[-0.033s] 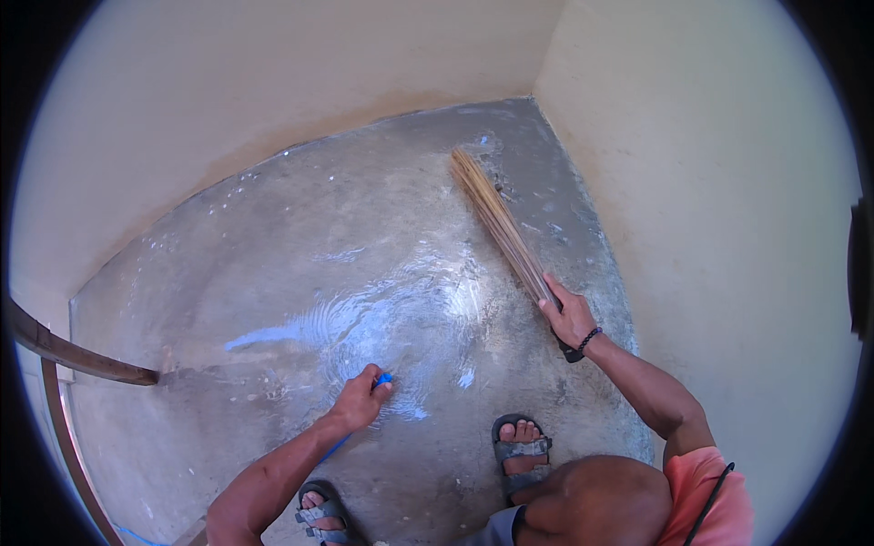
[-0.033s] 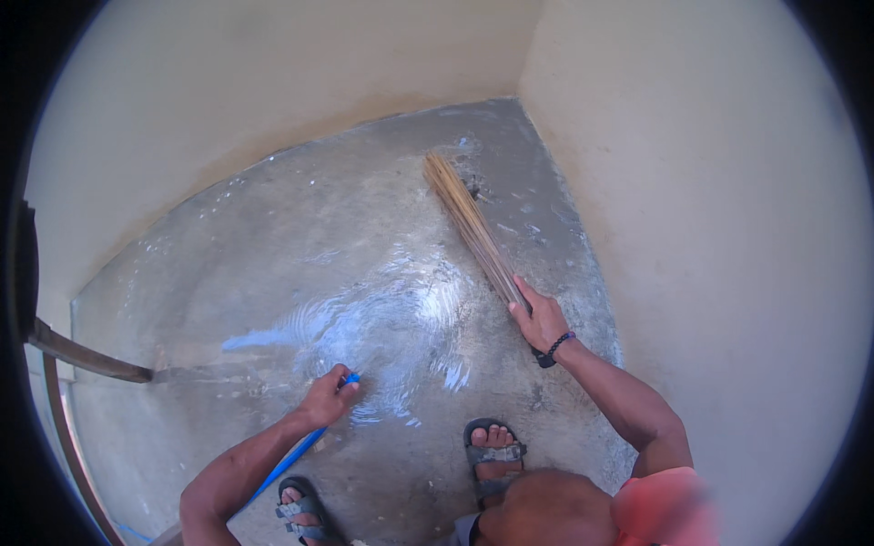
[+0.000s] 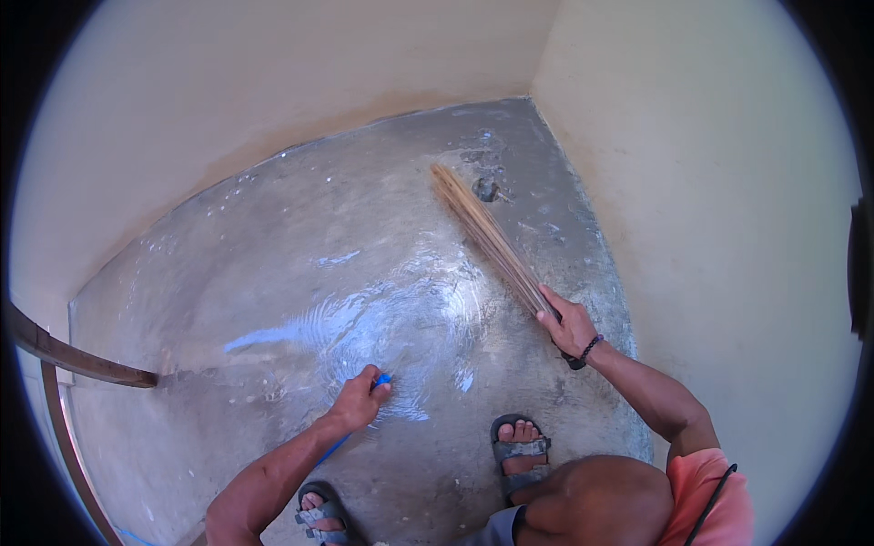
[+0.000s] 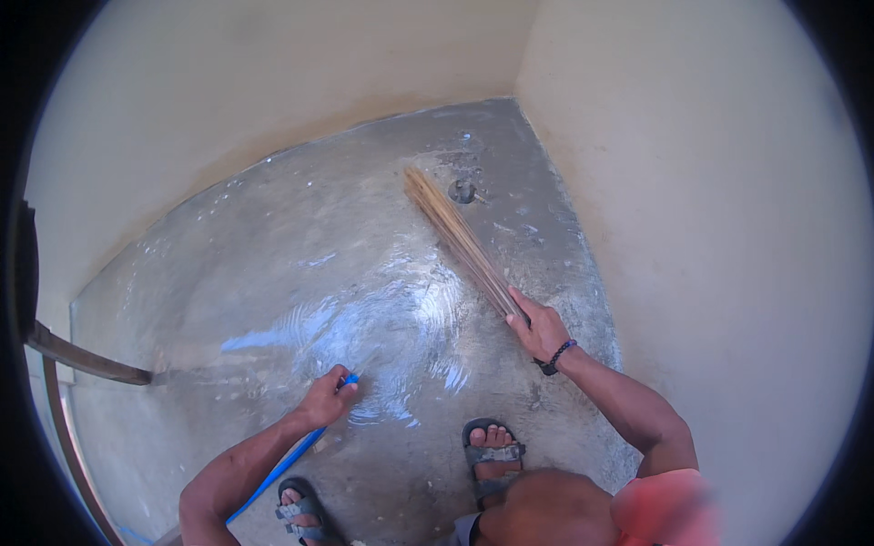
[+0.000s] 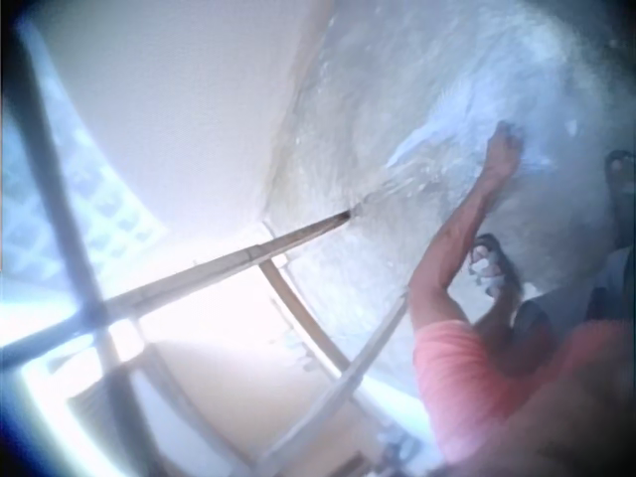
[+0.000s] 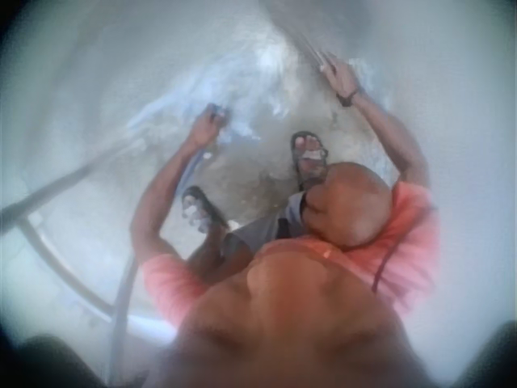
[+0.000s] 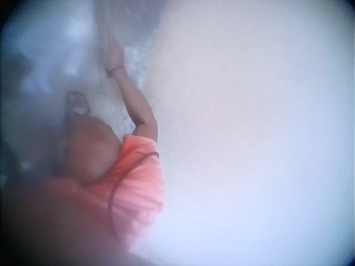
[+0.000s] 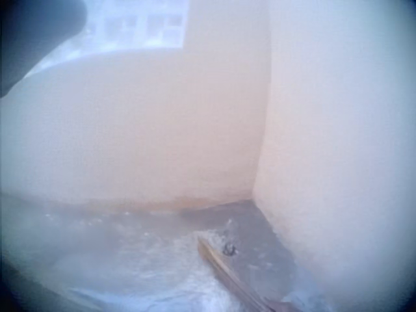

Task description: The person sprays water from a blue hose onto a concrete floor and scrubs the surface with a traditional broom. They repeatedly wet and sweep the same area, moving water toward a drain. The person briefly looks up to show another person sitting nearby before resuming the cleaning.

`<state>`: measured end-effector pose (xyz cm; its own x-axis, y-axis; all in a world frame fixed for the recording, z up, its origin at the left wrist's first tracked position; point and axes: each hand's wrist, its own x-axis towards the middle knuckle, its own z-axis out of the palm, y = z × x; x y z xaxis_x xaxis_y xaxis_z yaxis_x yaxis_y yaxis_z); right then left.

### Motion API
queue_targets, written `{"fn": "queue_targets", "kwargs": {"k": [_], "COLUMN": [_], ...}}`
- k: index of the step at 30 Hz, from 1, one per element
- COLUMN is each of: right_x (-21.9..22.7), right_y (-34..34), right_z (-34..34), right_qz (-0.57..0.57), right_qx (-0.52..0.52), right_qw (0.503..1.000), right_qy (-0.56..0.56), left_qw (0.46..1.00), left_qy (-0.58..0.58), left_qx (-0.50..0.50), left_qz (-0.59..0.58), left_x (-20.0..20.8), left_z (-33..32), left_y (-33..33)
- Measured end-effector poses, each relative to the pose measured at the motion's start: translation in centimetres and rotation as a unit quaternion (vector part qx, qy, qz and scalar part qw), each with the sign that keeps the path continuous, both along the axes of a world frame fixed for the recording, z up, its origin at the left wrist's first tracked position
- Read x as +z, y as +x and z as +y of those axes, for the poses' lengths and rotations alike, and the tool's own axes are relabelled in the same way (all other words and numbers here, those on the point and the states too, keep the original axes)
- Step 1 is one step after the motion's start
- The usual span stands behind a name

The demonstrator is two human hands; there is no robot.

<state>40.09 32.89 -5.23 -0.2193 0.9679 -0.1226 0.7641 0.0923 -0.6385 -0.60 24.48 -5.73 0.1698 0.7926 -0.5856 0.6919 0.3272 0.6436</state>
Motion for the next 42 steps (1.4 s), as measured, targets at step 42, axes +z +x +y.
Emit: {"fn": "queue_targets", "kwargs": {"k": [42], "right_x": [-5.6], "right_y": [-11.0], "right_z": [-3.1], "right_qz": [0.449], "right_qx": [-0.401], "right_qw": [0.795], "right_qy": [-0.07], "left_qw": [0.999], "left_qy": [0.008], "left_qx": [-0.03], "left_qz": [-0.03], "left_x": [1.2], "left_z": [1.1], "left_y": [-1.3]}}
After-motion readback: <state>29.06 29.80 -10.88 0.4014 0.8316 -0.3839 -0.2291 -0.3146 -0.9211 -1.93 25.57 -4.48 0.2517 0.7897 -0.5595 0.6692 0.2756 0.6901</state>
